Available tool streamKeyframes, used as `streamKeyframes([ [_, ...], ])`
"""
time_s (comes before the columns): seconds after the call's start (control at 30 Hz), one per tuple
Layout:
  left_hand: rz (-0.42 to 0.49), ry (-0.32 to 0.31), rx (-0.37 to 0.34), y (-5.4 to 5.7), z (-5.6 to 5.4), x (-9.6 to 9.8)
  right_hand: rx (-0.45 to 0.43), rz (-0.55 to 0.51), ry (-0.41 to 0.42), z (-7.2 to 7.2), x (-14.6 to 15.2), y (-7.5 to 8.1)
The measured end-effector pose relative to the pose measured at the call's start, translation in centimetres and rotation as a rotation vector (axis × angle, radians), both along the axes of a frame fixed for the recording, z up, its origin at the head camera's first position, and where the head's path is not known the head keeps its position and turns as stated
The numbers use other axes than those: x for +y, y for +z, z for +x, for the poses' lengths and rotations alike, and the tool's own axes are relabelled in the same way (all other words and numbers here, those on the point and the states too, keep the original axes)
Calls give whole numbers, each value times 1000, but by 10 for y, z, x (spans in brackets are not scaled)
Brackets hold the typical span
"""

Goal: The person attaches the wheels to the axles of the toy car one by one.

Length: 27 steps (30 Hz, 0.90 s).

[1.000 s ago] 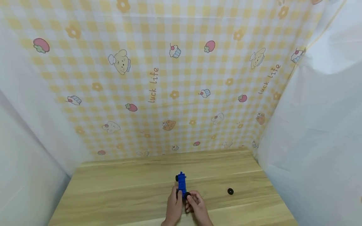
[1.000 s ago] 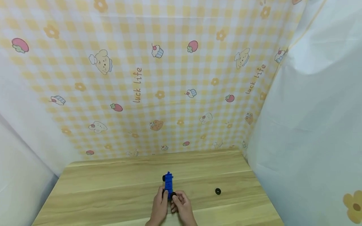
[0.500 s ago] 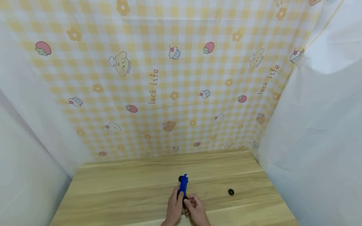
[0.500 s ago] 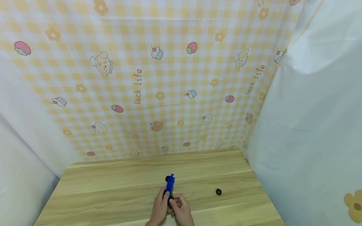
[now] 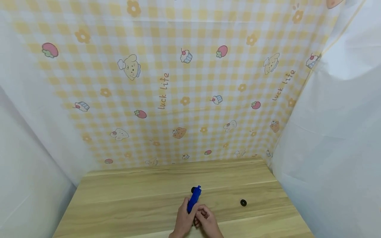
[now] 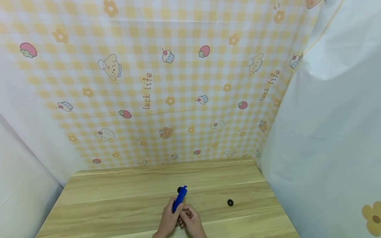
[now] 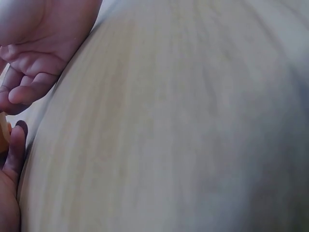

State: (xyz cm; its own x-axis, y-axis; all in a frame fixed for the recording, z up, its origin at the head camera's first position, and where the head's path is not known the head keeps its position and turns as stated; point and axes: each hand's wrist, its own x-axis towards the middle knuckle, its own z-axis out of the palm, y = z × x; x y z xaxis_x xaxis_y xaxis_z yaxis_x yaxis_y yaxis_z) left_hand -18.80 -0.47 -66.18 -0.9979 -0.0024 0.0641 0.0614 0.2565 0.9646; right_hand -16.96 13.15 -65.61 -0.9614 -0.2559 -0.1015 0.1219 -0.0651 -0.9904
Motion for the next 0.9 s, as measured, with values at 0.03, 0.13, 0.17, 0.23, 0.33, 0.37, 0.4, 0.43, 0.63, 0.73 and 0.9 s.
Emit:
streamKeyframes([
  [0.03, 2, -3, -6, 0, 0, 0, 3, 3, 1, 0, 0, 0],
  [0.13, 5, -10, -22, 1, -1, -1, 1, 2, 0, -1, 0, -2],
  [0.17, 9, -13, -25, 1, -1, -1, -2, 0, -4, -1, 0, -2],
  [0.23, 15, -14, -34, 2, -1, -1, -7, 0, -13, 0, -1, -4],
  [0.33, 29, -13, -43, 2, 0, -1, -10, -1, -28, 0, -3, -5],
  [0.37, 34, -12, -42, 2, 0, -2, -9, 1, -33, 0, -4, -5],
  [0.4, 37, -12, -42, 2, 0, -2, -7, 4, -37, 0, -4, -5],
  [0.43, 39, -13, -40, 2, 0, -2, -6, 4, -41, 0, -4, -5],
  [0.63, 49, -21, -33, 0, -1, -2, 7, -3, -51, 0, -6, -6],
  [0.73, 49, -23, -39, 0, -2, -2, 21, -11, -50, 0, -6, -7],
  [0.9, 34, -34, -57, -2, -3, -3, 28, -8, -61, -1, -6, -7],
])
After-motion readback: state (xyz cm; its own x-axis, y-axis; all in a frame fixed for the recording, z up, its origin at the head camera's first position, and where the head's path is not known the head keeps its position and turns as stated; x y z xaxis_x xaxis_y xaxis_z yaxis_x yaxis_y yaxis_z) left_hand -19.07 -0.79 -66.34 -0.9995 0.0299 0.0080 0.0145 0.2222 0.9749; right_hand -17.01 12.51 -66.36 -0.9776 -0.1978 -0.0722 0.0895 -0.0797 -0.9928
